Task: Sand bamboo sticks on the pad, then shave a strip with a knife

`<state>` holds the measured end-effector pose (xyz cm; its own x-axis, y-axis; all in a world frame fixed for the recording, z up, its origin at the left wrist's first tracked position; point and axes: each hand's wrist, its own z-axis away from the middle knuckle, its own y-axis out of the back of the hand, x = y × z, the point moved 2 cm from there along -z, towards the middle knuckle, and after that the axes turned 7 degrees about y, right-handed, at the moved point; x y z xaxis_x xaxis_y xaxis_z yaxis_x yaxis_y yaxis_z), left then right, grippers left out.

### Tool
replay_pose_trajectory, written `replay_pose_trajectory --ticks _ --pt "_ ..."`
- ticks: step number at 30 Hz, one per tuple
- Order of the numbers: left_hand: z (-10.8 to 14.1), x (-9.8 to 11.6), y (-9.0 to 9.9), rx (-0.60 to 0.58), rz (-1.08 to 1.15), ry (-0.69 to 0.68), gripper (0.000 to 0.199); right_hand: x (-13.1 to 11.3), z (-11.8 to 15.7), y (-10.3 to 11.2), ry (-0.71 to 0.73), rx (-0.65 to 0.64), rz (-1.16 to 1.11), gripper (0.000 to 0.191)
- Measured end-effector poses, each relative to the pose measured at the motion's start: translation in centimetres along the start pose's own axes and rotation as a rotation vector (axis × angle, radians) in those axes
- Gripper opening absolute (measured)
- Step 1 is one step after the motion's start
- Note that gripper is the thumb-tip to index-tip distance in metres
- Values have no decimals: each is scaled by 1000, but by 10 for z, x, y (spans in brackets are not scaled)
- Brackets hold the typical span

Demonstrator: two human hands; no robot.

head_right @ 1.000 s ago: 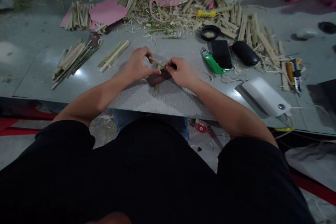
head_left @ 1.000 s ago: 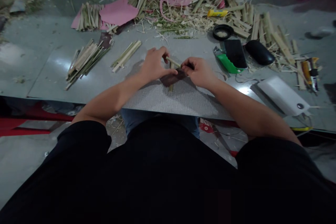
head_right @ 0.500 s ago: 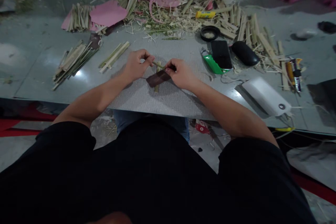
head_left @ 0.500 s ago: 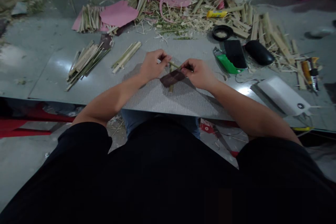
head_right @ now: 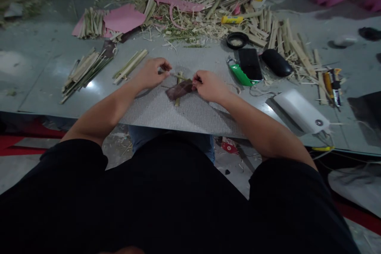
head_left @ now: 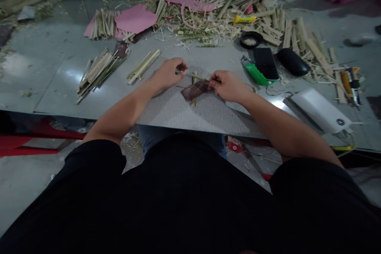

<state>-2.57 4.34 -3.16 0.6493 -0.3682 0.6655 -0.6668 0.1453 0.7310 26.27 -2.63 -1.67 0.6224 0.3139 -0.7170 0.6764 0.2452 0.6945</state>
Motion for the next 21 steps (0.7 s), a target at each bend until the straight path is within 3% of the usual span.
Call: replay_pose_trajectory --ticks 5,11,14,19,21 --pt "10 8 6 -208 -242 -80 59 -1 1 2 -41 -15 -37 19" --pt "20 21 3 -327 -354 -107 99 -4 -1 -3 -64 -7 -151 20" --pt "22 24 3 -337 -413 -110 100 -4 -1 -5 -65 12 -199 22" --pt "23 25 2 -341 -414 -89 83 -4 -1 -6 -43 40 -219 21" --pt "23 26 0 -325 -403 -71 89 -3 -2 -7 -35 42 -214 17"
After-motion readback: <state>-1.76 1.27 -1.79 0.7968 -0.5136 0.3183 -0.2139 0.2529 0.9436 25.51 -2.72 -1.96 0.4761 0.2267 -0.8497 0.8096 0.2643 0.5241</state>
